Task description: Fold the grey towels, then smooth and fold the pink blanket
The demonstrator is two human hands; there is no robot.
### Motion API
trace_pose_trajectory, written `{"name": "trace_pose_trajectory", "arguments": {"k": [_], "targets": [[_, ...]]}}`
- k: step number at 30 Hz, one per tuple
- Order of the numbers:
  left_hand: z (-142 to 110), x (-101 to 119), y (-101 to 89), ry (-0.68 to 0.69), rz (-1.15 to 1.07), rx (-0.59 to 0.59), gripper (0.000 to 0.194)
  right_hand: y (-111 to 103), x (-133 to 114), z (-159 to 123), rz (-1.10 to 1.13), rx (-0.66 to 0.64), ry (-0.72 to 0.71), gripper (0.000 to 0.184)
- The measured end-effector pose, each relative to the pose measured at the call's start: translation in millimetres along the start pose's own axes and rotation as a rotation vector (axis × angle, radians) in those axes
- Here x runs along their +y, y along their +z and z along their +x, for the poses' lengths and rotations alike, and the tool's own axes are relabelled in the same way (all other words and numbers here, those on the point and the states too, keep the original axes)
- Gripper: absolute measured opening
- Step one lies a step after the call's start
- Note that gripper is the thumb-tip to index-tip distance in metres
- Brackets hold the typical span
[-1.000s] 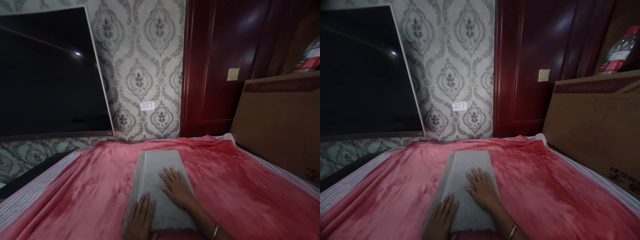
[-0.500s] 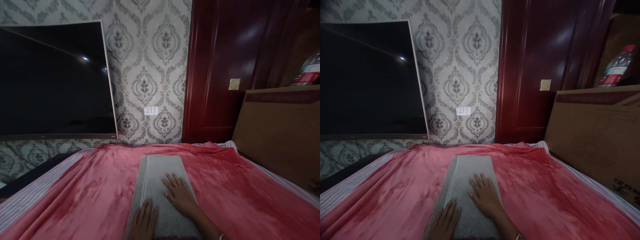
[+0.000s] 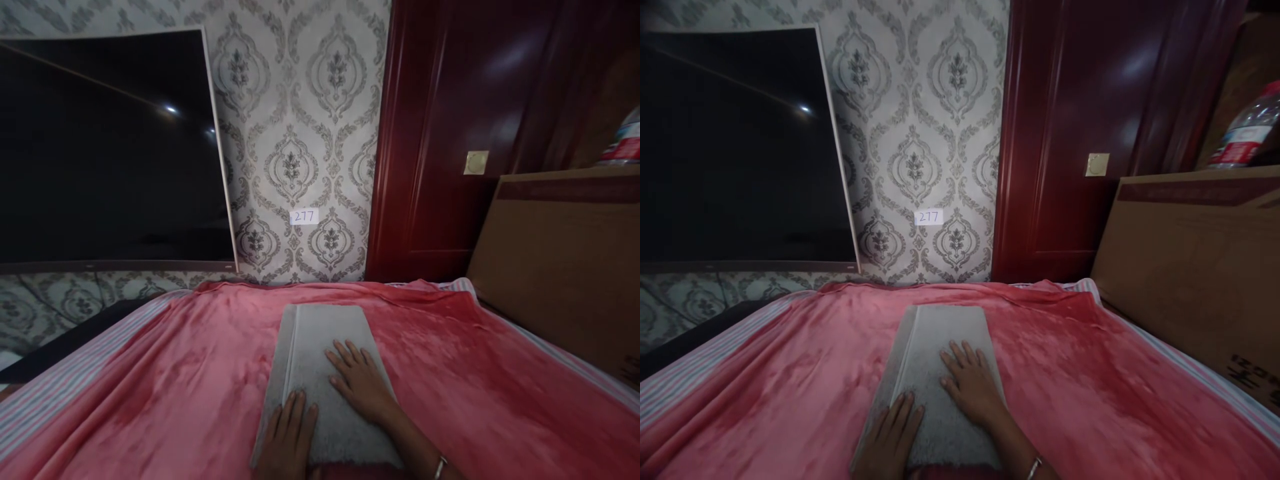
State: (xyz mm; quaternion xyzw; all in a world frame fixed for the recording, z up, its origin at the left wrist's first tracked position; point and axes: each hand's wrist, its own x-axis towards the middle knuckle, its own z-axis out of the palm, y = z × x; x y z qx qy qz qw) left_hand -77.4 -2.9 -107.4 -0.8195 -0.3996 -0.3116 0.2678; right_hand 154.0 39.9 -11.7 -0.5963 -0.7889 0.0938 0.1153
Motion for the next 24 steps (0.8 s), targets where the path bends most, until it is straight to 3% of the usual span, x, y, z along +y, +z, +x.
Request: {"name": "trace_pose_trajectory", "arguments": {"k": [7, 13, 17, 20, 24], "targets": [[8.7, 3.7, -34.1, 0.003, -0.081, -0.076, 0.077, -2.1, 7.0, 4.8, 0.011, 0.001, -0.003, 0.058], [48.2, -16.4, -58.0, 0.020, -0.206, -0.164, 0.042, -32.0, -1.0, 60.4, 0.045, 0.104, -0.013, 0.055], [63.0, -24.6, -53.4, -0.004, -0.169, -0.232, 0.056, -39.4, -21.3, 111.0, -0.028, 0.027, 0.050, 0.060], [56.1, -24.1, -43.7, -0.019, -0.143, -0.266, 0.067, -28.6, -30.1, 136.5, -0.039, -0.039, 0.011, 0.062], [45.1, -22.4, -36.4, -0.020, -0.112, -0.282, 0.071, -8.0, -27.0, 149.8, -0.051, -0.092, -0.034, 0.063]]}}
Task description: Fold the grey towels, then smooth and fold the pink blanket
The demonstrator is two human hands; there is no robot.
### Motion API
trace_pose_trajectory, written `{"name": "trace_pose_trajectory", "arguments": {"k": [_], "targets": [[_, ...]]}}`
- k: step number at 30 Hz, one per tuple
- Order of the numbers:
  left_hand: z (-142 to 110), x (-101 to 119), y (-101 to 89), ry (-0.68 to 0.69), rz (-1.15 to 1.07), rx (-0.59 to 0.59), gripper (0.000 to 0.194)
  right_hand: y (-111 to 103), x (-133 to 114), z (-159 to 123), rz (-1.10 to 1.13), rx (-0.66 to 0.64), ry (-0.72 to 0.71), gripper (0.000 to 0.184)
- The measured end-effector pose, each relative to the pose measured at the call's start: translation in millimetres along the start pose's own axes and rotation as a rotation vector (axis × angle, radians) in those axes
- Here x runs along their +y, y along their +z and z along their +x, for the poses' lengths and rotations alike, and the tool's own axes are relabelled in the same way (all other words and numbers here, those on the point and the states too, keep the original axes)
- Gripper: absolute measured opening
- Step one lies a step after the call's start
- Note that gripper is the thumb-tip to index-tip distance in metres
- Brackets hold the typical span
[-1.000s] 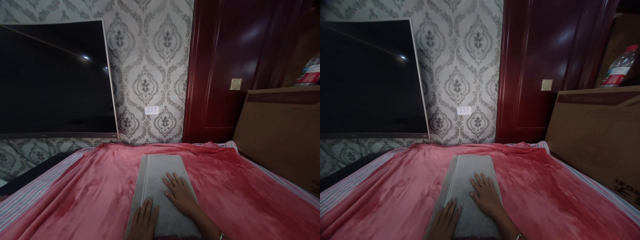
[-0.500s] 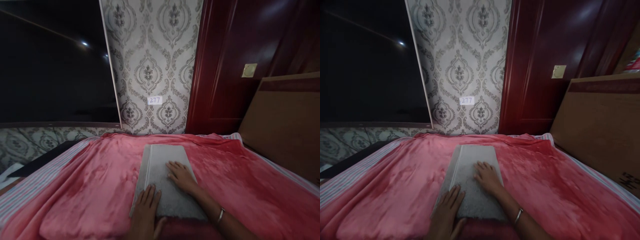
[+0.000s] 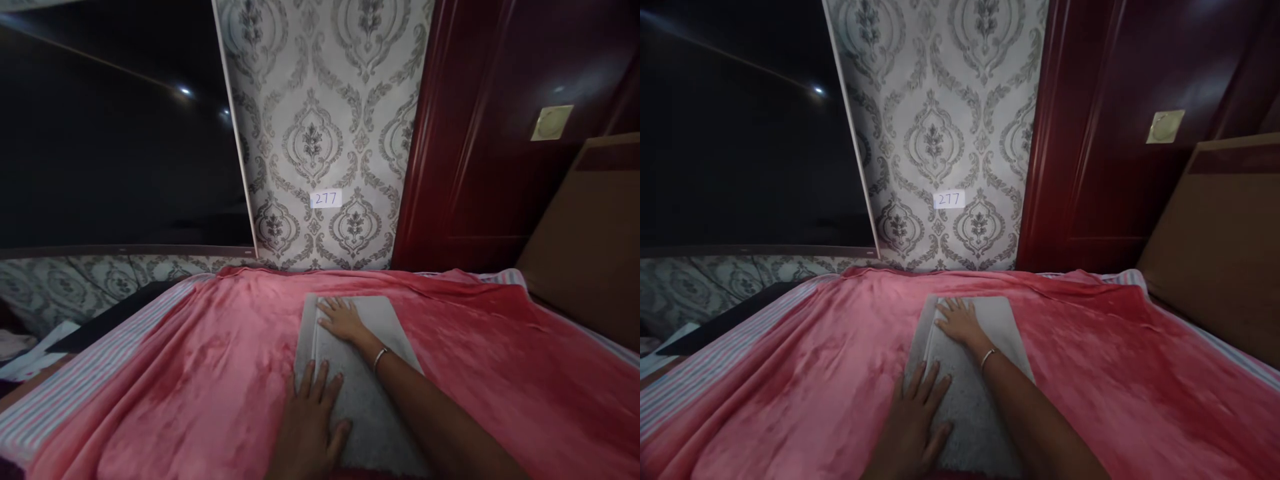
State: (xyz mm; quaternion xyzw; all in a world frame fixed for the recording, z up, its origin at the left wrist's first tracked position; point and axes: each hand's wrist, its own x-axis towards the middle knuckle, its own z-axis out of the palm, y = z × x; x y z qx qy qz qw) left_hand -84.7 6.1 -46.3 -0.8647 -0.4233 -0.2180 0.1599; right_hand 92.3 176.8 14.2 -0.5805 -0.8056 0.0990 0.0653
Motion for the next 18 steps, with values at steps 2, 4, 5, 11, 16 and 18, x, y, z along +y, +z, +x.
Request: {"name": "trace_pose_trajectory", "arguments": {"k": [2, 4, 5, 11, 16, 18], "targets": [[-1.2, -0.4, 2.4, 0.008, 0.005, -0.001, 0.071, 5.4, 3.9, 2.7, -0.006, -0.001, -0.004, 0.064], [-1.1, -0.7, 4.5, 0.011, 0.008, 0.007, 0.073, 7.2, 6.9, 5.0, -0.001, -0.004, -0.006, 0.065], [-0.9, -0.7, 5.4, 0.011, 0.010, 0.012, 0.074, 7.3, 7.8, 6.4, 0.003, -0.005, -0.002, 0.066], [-0.3, 2.9, 2.4, -0.010, 0.008, -0.012, 0.072, 4.7, 6.3, 13.1, -0.001, -0.007, 0.028, 0.065], [1.4, 3.7, -5.3, -0.040, -0.054, -0.076, 0.067, -2.5, 4.2, 8.1, -0.004, -0.027, 0.029, 0.064], [2.7, 3.3, -7.4, -0.057, -0.094, -0.105, 0.065, -6.4, 4.4, 0.1, -0.009, -0.038, 0.031, 0.063]]}}
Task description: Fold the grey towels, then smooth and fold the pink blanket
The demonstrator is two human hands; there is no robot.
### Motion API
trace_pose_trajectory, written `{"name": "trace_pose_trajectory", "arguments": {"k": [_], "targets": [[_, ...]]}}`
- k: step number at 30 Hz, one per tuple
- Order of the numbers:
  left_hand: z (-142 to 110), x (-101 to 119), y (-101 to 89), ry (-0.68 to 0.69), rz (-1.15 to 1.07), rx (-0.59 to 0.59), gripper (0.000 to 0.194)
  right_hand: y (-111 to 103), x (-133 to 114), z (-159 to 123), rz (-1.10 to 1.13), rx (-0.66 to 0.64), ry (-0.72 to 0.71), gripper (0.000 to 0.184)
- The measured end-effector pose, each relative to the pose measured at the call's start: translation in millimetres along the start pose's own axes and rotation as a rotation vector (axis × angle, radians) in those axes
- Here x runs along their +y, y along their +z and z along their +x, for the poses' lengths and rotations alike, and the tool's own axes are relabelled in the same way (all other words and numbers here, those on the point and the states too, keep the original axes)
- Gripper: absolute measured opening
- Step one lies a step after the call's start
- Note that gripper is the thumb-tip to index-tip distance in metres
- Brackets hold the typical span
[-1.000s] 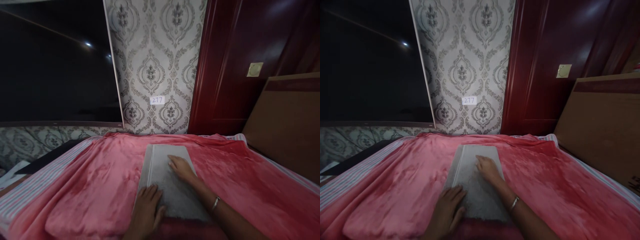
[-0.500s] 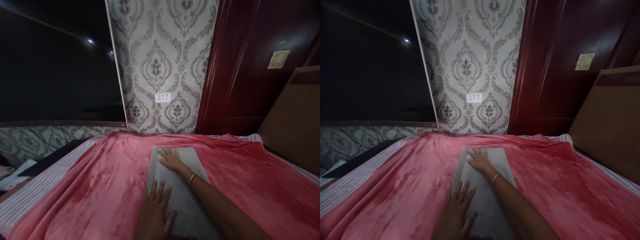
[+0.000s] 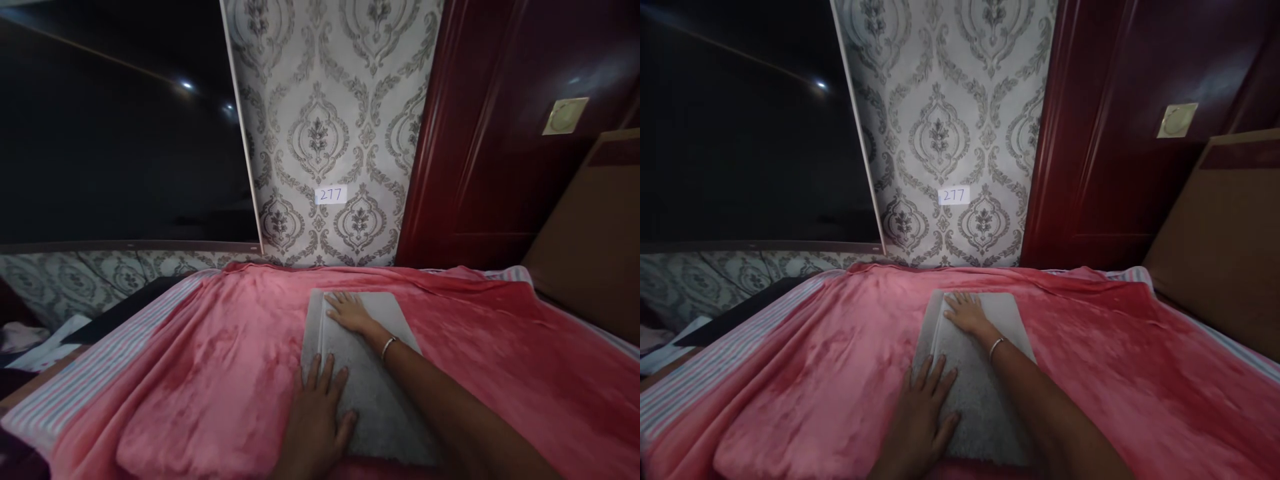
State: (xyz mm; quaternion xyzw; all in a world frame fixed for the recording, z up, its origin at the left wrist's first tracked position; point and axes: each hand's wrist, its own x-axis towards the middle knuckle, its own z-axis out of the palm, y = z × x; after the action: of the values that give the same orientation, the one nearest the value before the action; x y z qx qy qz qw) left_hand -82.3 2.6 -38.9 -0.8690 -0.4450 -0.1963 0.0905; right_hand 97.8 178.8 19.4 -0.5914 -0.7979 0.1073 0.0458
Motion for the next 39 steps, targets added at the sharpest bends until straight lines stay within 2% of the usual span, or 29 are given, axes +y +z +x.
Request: {"name": "trace_pose_trajectory", "arguments": {"k": [5, 8, 10, 12, 15, 17, 19, 23, 26, 29, 30, 32, 35, 39], "targets": [[6.0, 4.9, -9.7, -0.113, -0.125, -0.167, 0.062, 1.3, 15.8, -47.2, 0.003, -0.020, -0.055, 0.061], [10.1, 8.9, -16.6, -0.162, -0.171, -0.243, 0.062, 14.2, 44.4, -91.3, 0.059, 0.024, -0.080, 0.062], [11.4, 10.0, -18.7, -0.172, -0.187, -0.259, 0.062, 27.1, 68.8, -124.0, 0.174, 0.105, -0.046, 0.068], [11.5, 10.2, -18.1, -0.171, -0.195, -0.257, 0.062, 41.1, 89.5, -157.5, 0.395, 0.229, 0.041, 0.081], [11.0, 9.9, -14.4, -0.165, -0.196, -0.240, 0.061, 57.8, 98.2, -204.5, 0.947, 0.398, 0.244, 0.102], [11.3, 9.2, -12.4, -0.160, -0.189, -0.232, 0.061, 63.6, 86.9, -229.4, 1.342, 0.423, 0.350, 0.103], [12.0, 7.9, -12.2, -0.155, -0.178, -0.225, 0.061, 65.5, 68.6, -246.1, 1.624, 0.381, 0.383, 0.089], [10.5, 10.2, -19.6, -0.144, -0.149, -0.205, 0.058, 64.4, 41.9, -254.7, 1.912, 0.245, 0.409, 0.045], [6.4, 25.6, -25.9, -0.031, -0.136, -0.155, 0.066, 60.8, 37.3, -249.1, 2.066, 0.183, 0.434, 0.035], [7.0, 51.1, -25.5, 0.105, -0.164, -0.100, 0.082, 51.5, 32.6, -242.0, 2.128, 0.248, 0.394, 0.032], [9.5, 59.3, -24.5, 0.090, -0.164, -0.087, 0.082, 47.0, 29.8, -240.0, 2.146, 0.281, 0.385, 0.031], [17.9, 71.9, -23.6, -0.027, -0.130, -0.077, 0.073, 37.9, 23.7, -236.3, 2.188, 0.314, 0.389, 0.031], [34.1, 77.7, -29.2, -0.183, -0.062, -0.139, 0.060, 30.2, 19.4, -231.7, 2.249, 0.311, 0.397, 0.025], [51.8, 67.2, -51.6, -0.168, -0.112, -0.208, 0.055, 40.9, 28.2, -224.8, 2.322, 0.327, 0.313, 0.015]]}}
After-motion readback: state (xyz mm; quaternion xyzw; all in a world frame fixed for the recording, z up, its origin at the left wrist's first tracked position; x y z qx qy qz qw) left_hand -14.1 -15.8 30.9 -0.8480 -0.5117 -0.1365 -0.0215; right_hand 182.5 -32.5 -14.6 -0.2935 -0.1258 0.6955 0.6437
